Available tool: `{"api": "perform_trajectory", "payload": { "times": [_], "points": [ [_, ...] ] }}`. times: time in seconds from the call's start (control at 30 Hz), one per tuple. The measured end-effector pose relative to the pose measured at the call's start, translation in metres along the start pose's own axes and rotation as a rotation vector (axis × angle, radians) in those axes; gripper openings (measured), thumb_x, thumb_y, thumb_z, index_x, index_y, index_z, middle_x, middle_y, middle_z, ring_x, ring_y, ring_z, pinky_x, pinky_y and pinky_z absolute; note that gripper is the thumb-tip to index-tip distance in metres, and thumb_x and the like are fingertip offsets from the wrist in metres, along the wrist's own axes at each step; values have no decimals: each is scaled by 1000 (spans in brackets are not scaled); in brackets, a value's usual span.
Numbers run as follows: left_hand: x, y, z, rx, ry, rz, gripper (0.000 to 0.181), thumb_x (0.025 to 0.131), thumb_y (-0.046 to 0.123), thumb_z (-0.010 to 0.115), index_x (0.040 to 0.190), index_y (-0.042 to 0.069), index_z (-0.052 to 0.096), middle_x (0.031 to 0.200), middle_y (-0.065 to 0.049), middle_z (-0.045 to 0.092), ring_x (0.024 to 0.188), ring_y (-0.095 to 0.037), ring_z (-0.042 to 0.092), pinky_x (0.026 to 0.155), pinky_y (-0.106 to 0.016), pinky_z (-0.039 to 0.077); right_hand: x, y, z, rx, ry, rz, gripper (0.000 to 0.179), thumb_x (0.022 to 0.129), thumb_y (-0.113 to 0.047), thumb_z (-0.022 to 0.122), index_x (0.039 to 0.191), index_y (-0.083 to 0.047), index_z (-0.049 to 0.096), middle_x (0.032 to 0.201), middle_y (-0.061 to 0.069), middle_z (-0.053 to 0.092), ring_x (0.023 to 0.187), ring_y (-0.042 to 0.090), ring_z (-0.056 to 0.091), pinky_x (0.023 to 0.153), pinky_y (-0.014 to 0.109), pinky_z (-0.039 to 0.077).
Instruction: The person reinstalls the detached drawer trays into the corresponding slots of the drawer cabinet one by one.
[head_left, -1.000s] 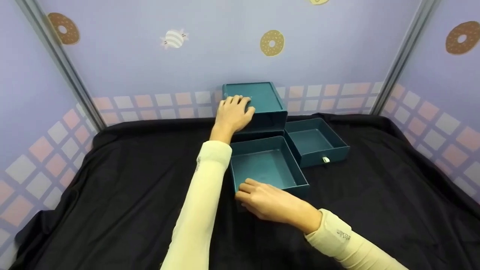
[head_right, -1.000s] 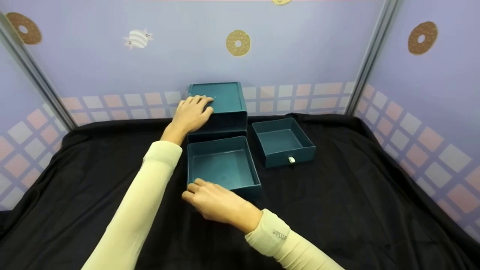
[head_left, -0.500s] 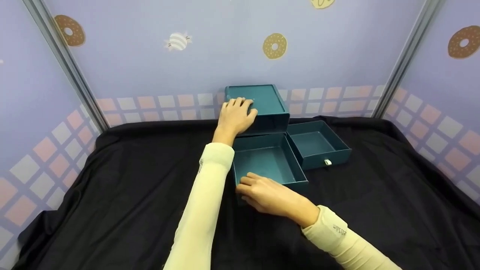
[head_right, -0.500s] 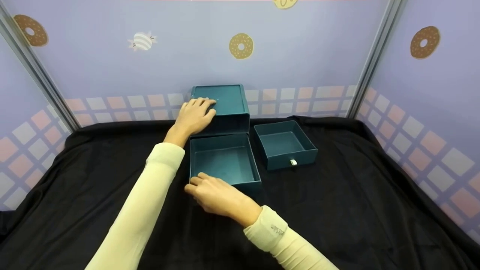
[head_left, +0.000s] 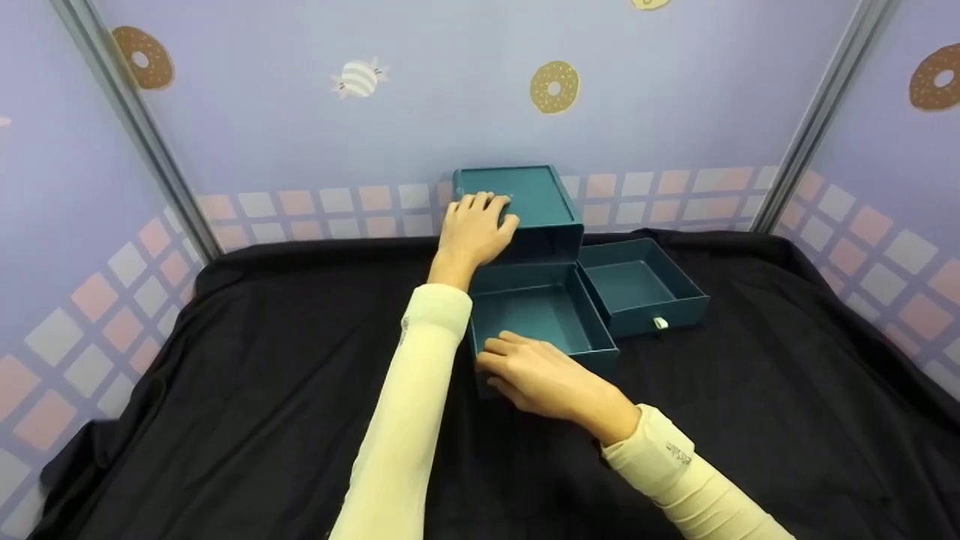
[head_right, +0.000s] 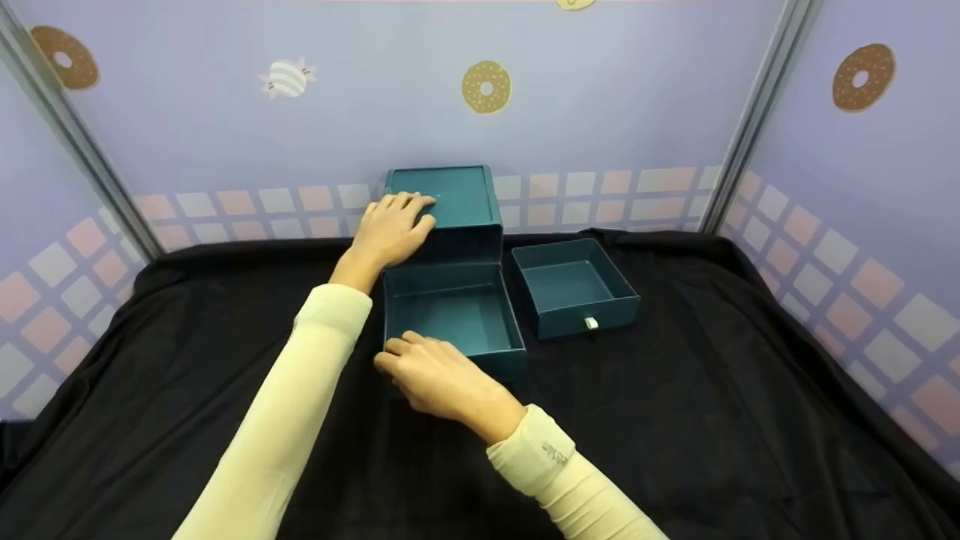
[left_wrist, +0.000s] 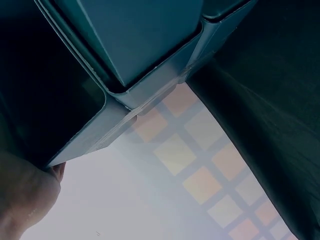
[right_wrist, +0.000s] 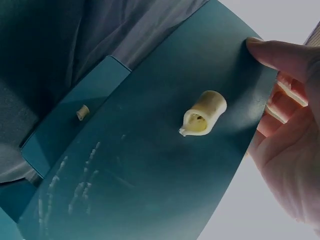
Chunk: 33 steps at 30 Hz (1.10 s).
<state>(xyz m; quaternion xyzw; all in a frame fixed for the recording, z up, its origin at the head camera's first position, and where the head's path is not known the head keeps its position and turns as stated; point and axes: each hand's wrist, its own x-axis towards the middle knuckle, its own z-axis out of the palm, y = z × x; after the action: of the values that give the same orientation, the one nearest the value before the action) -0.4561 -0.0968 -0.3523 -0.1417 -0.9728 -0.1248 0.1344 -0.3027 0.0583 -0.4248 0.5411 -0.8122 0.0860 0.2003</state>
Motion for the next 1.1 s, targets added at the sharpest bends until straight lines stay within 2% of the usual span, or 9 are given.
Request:
{"api": "perform_trajectory", "payload": {
  "times": [0.13,0.3,0.53,0.67,0.83,1.0,1.1],
  "points": [
    [-5,-4,0,-2,4,-17,55,113,44,33,163,23,44,169,-7,39,156,-30,34,129,-50,23,5,2,4,3,9,0,11,98,-8,74,106,-12,69,96,2,58,84,19,57,71,35,53],
    [-4,-3,-1,-19,7,-10,55,114,44,33,163,23,44,169,-8,38,156,-30,33,129,-51,22,8,6,2,35,0,50,15,98,-5,72,111,-11,69,96,2,57,82,20,57,71,36,53],
    [-1,2,2,0,11,-3,54,114,43,32,162,22,45,168,-7,40,155,-30,35,129,-50,23,10,13,-5,155,1,163,18,100,0,68,115,-10,71,105,4,63,91,21,63,84,38,58],
    [1,4,3,2,11,10,54,114,42,32,162,22,45,168,-8,41,155,-30,35,130,-50,23,8,16,-5,180,1,198,16,101,0,66,113,-11,70,106,4,63,92,22,63,86,39,58],
    [1,5,1,9,11,3,53,115,43,32,162,23,45,167,-6,41,155,-30,36,129,-49,23,7,20,0,191,2,194,17,102,-1,65,115,-10,72,106,4,63,93,23,62,85,39,56],
    [1,4,-1,17,3,5,53,115,42,32,162,23,45,167,-7,41,154,-30,36,129,-49,23,9,27,5,237,75,178,17,101,-1,68,113,-10,75,103,5,62,90,22,57,84,37,53],
    [2,3,-2,16,-5,11,53,115,41,31,162,22,45,168,-8,40,155,-31,35,130,-50,23,10,31,6,262,113,175,16,99,-2,71,112,-11,76,103,4,64,90,21,58,85,38,53]
  ]
}}
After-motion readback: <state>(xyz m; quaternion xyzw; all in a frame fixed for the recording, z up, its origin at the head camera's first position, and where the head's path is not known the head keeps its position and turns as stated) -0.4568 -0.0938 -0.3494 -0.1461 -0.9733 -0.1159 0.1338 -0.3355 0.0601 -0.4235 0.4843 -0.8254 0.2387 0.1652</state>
